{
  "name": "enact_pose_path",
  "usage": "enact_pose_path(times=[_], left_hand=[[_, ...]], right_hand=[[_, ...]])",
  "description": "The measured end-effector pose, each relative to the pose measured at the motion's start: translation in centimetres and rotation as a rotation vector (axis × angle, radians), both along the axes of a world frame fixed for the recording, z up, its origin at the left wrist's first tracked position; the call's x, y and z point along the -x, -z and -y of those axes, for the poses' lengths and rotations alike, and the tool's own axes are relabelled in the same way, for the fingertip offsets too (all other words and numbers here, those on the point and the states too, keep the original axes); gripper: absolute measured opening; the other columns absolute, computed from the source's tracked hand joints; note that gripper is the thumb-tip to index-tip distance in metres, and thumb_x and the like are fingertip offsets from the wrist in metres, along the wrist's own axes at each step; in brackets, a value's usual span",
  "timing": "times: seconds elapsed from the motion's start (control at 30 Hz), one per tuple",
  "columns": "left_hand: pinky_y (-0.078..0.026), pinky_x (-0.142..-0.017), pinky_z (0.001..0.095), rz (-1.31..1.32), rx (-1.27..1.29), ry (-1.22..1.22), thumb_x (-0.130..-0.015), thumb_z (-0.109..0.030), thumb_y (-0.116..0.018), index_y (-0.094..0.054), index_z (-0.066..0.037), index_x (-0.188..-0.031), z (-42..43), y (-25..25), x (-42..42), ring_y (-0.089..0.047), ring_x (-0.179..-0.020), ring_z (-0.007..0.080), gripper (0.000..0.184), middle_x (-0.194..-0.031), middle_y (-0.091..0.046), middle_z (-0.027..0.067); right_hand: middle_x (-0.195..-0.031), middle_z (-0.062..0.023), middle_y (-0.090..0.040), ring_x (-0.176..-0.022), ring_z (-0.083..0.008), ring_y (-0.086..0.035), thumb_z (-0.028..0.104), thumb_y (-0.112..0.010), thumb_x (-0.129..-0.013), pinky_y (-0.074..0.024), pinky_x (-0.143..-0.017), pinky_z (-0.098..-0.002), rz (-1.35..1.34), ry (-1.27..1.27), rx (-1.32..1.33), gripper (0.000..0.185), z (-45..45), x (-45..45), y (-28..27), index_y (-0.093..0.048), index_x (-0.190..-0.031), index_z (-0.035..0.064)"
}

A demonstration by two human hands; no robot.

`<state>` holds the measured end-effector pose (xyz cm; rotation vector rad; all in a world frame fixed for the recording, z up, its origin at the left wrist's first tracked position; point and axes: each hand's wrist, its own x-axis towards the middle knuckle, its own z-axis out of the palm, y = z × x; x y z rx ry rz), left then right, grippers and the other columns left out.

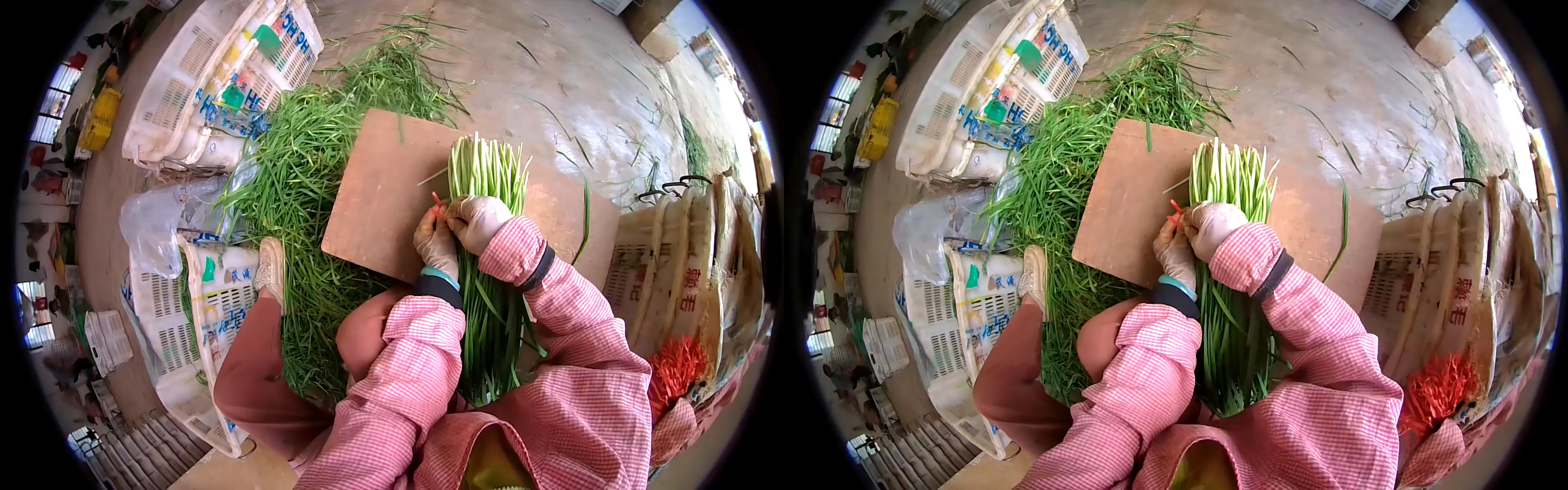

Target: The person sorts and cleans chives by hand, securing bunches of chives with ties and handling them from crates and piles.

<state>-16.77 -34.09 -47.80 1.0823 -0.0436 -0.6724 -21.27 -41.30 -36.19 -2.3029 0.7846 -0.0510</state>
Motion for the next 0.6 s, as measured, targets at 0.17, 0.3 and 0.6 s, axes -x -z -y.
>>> enact_pose_path(times=[0.17, 0.3, 0.6], left_hand=[[-0.042, -0.077, 0.0239, -0.143, -0.155, -0.006, -0.083, -0.007, -0.055, -0.061, 0.000, -0.096, 0.0, -1.8, -0.3, -0.053, -0.081, 0.0100, 0.016, -0.089, -0.060, 0.0024], [-0.040, -0.080, 0.0229, -0.145, -0.079, 0.026, -0.083, -0.008, -0.054, -0.062, -0.002, -0.094, -0.4, -2.1, -0.1, -0.051, -0.082, 0.0092, 0.014, -0.088, -0.059, 0.0005], [-0.042, -0.080, 0.0244, 0.250, -0.162, 0.062, -0.085, -0.006, -0.051, -0.059, -0.001, -0.093, -0.8, -0.2, 0.6, -0.053, -0.084, 0.0114, 0.012, -0.089, -0.060, 0.0031]], right_hand=[[-0.079, -0.0150, -0.063, -0.075, -0.0284, -0.061, 0.015, -0.056, -0.074, -0.0488, -0.069, -0.0324, -0.075, 0.207, -0.264, 0.018, 0.7, 0.1, -0.1, -0.066, -0.087, 0.0094], [-0.076, -0.0144, -0.062, -0.073, -0.0289, -0.061, 0.016, -0.058, -0.072, -0.0485, -0.066, -0.0334, -0.087, 0.088, -0.121, 0.015, 1.0, 0.4, 0.0, -0.066, -0.083, 0.0093], [-0.073, -0.0164, -0.060, -0.073, -0.0324, -0.059, 0.018, -0.056, -0.073, -0.0476, -0.066, -0.0374, -0.056, 0.063, -0.008, 0.014, 0.4, 0.1, 1.1, -0.064, -0.075, 0.0068]])
